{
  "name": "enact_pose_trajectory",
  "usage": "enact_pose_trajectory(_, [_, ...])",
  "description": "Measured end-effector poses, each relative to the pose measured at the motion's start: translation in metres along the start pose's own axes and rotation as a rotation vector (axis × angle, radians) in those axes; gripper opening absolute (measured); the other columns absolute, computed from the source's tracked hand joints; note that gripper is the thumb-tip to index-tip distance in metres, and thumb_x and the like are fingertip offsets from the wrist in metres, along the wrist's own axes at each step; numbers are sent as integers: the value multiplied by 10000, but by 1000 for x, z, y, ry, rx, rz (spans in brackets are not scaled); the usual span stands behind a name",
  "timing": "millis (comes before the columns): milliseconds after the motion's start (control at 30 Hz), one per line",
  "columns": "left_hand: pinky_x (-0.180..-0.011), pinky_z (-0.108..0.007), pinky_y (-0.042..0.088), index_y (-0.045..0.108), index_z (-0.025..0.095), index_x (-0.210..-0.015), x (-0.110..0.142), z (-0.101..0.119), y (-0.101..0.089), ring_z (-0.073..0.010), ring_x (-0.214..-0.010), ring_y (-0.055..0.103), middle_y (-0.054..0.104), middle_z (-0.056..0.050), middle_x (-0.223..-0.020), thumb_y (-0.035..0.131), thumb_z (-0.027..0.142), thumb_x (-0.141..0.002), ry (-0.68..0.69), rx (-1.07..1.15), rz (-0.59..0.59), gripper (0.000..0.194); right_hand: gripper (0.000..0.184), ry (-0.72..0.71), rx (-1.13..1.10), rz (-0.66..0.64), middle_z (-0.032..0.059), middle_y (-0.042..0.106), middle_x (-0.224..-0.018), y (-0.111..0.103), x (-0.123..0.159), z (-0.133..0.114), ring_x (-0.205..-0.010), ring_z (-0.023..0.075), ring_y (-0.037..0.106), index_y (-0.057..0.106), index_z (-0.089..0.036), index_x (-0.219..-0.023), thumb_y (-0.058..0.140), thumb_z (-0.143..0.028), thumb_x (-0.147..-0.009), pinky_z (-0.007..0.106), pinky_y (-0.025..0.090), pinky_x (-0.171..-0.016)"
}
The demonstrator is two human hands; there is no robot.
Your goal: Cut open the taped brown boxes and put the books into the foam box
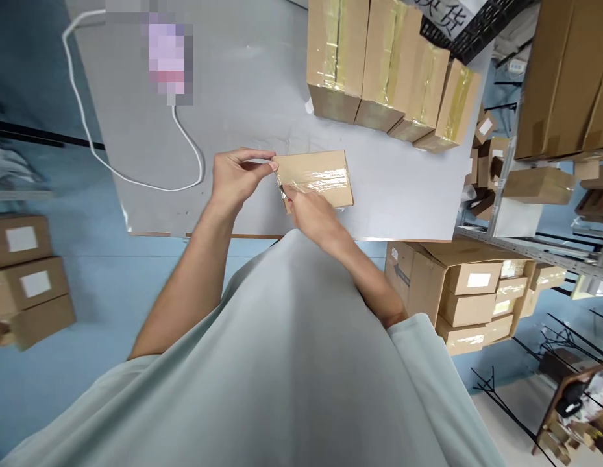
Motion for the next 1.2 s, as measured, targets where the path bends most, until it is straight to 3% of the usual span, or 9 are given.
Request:
enact_pose_trajectory(133, [-888,-351,681,914,241,-1126,2,4,5,-256,-1037,823,867,-61,-1230,872,276,-873,-18,-20,-8,259,508,1,-29,59,80,832,-1417,6,0,6,-1346,322,740,602,-277,-1689,434,-260,-1210,382,567,-1113])
enact_pose_trajectory(333, [-813,-310,656,919,238,-1076,2,9,11,-227,-976,826,868,-58,-1212,882,237,-854,-7,1,35,226,552,1,-116,96,90,875,-1190,-1,-4,22,-1194,304,819,554,-221,-1760,440,-352,-1236,417,571,-1131])
enact_pose_trajectory(533, [-796,-293,648,905,224,-1023,3,13,11,-206,-917,820,863,-52,-1146,892,189,-827,-12,27,63,200,537,-8,-77,106,120,855,-1368,-3,-10,21,-1262,328,803,595,-238,-1731,442,-251,-1216,448,595,-1120])
enact_pose_trajectory(800, [-804,-296,659,905,215,-1044,3,8,11,-209,-917,821,866,-49,-1153,877,185,-846,11,-13,63,202,493,14,-216,27,25,823,-1039,-6,-10,23,-812,230,840,621,-292,-1705,446,-340,-1247,376,653,-942])
enact_pose_trajectory(1067, [-783,-286,652,882,215,-1045,5,3,13,-199,-918,812,841,-54,-1180,909,265,-867,42,-22,5,187,553,47,-313,-55,11,793,-1018,-6,-5,29,-664,176,780,555,-270,-1765,445,-256,-1224,339,648,-838])
enact_pose_trajectory(1200, [-768,-295,651,869,212,-1013,1,1,14,-208,-906,812,840,-59,-1153,922,277,-843,33,-10,8,190,506,53,-275,-12,28,816,-1041,1,0,23,-741,183,799,622,-240,-1699,487,-225,-1212,335,636,-908])
Point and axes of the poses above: each hand's wrist, its own x-axis away from the middle knuckle, its own y-axis out of the palm, z = x × y, the point moved 3 cm from there along -x, towards the middle knuckle
